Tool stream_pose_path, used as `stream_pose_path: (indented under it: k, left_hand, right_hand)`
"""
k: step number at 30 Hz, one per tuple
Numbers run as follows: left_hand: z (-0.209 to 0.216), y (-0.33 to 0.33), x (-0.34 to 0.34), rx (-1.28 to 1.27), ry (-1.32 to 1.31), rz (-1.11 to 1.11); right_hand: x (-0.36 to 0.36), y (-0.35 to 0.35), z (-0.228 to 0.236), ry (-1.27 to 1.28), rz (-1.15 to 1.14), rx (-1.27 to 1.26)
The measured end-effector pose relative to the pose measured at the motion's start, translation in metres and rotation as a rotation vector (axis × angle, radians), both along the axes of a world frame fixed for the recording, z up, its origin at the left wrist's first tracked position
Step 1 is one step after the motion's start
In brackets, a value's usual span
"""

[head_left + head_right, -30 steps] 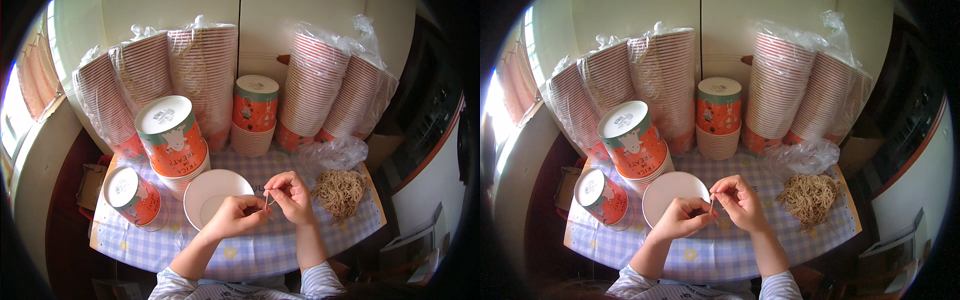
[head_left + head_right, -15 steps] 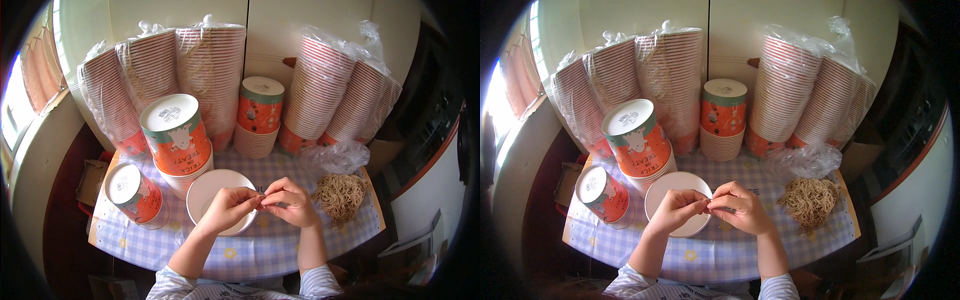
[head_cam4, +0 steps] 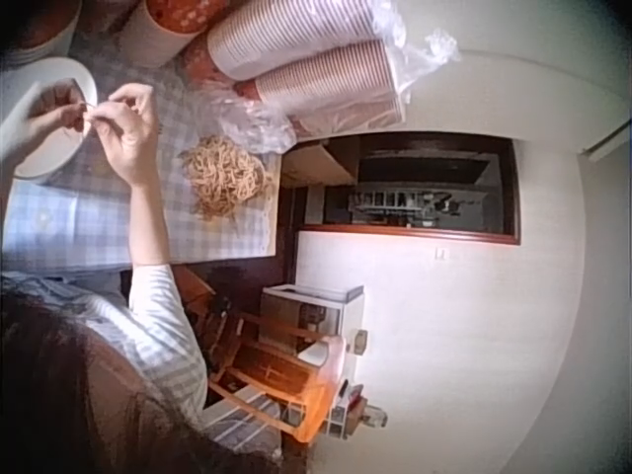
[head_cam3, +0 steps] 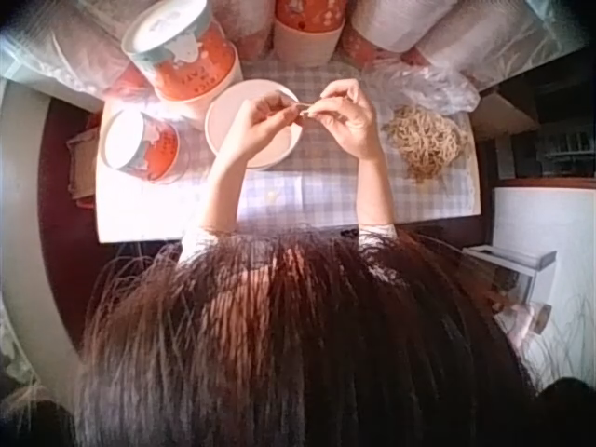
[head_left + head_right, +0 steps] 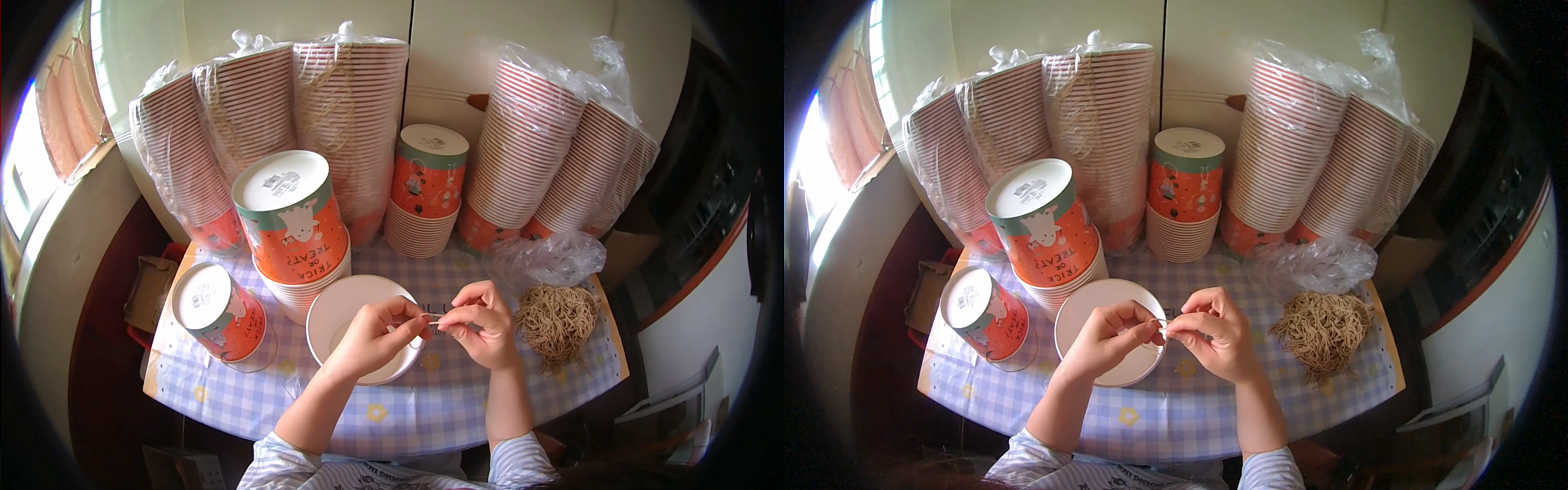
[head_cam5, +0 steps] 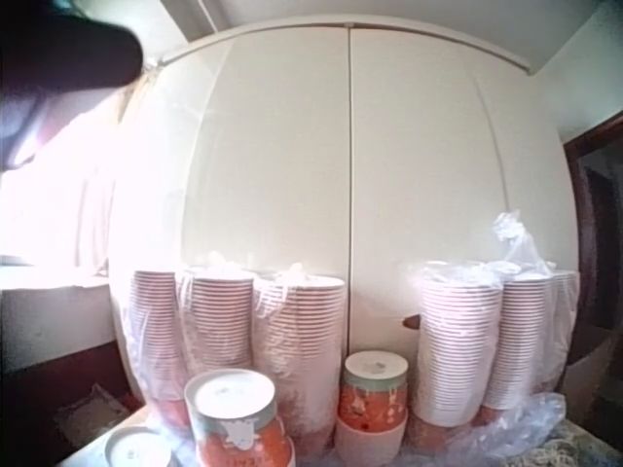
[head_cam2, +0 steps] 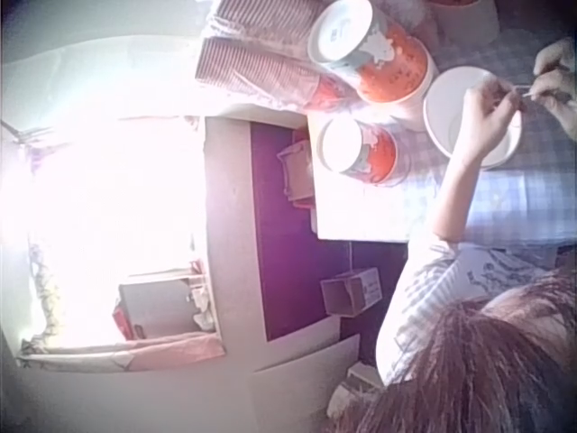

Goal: The recorder is securing paper cups with rubber bands.

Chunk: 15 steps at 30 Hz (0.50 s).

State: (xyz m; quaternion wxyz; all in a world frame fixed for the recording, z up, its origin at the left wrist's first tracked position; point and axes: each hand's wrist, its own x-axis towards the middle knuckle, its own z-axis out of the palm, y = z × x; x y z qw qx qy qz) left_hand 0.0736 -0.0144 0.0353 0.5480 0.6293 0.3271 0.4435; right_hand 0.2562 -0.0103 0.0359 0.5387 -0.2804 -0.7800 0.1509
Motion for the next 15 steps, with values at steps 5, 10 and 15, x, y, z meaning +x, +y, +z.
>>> stream_pose_path:
  k: [5,10,15]
  left_hand:
    - [-0.003,0.002,-0.002,0.003,-0.01,-0.001]
    - [0.001,0.002,-0.006,0.039,0.068,0.049]
    - [0.003,0.004,-0.01,0.117,0.151,0.059]
  right_hand:
    - [0.005,-0.006,0.005,-0.082,0.115,-0.012]
    - [-0.004,-0.013,0.018,-0.287,0.152,0.074]
    - [-0.014,-0.018,0.011,-0.459,0.099,0.077]
